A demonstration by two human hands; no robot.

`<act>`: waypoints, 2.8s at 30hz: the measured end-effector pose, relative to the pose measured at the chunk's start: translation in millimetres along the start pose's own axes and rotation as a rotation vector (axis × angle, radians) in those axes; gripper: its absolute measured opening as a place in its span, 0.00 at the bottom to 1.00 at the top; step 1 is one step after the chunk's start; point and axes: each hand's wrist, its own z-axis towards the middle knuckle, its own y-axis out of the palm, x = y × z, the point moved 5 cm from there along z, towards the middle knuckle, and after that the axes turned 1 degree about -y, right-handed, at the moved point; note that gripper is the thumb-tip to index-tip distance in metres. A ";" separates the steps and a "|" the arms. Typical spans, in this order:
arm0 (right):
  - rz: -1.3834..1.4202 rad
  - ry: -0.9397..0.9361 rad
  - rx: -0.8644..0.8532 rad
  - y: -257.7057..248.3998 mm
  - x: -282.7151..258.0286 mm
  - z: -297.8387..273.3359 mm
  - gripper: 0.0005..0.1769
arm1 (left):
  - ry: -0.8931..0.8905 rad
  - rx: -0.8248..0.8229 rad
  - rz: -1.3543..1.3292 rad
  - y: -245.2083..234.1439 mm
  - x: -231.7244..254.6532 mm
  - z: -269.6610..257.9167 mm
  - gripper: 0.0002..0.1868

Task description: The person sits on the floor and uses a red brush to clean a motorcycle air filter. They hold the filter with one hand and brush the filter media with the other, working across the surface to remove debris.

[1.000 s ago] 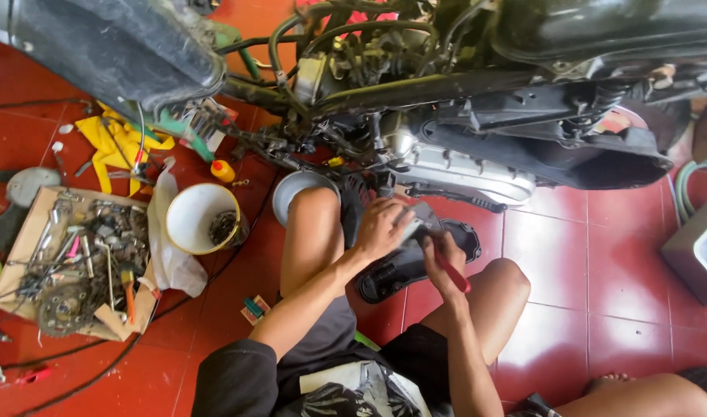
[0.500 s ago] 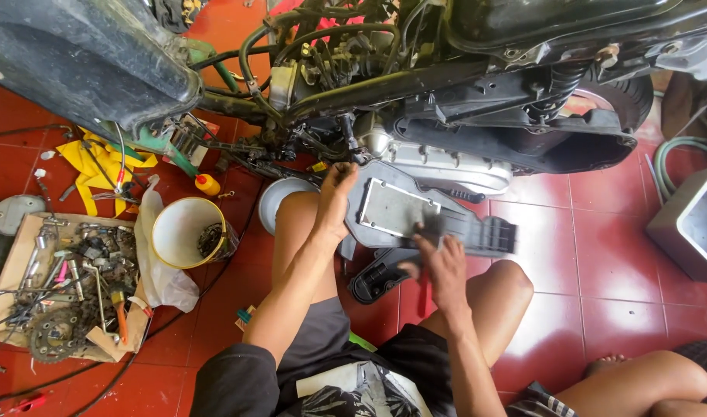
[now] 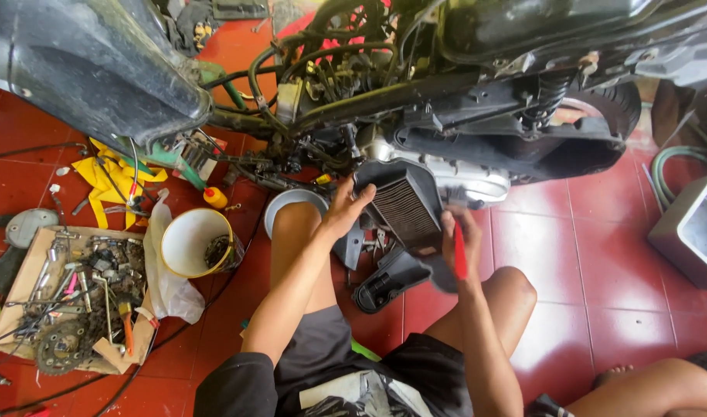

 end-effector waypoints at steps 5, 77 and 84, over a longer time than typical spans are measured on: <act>-0.179 0.261 -0.012 -19.8 -35.8 11.3 0.23 | 0.105 0.218 0.226 -0.6 -21.1 -2.5 0.23; -0.174 0.361 -0.188 -40.9 -22.4 1.0 0.25 | 0.467 0.262 0.599 26.3 -65.5 -20.9 0.23; 0.176 0.244 0.034 17.7 10.0 1.4 0.23 | 0.479 0.225 0.550 20.6 -80.8 -21.1 0.21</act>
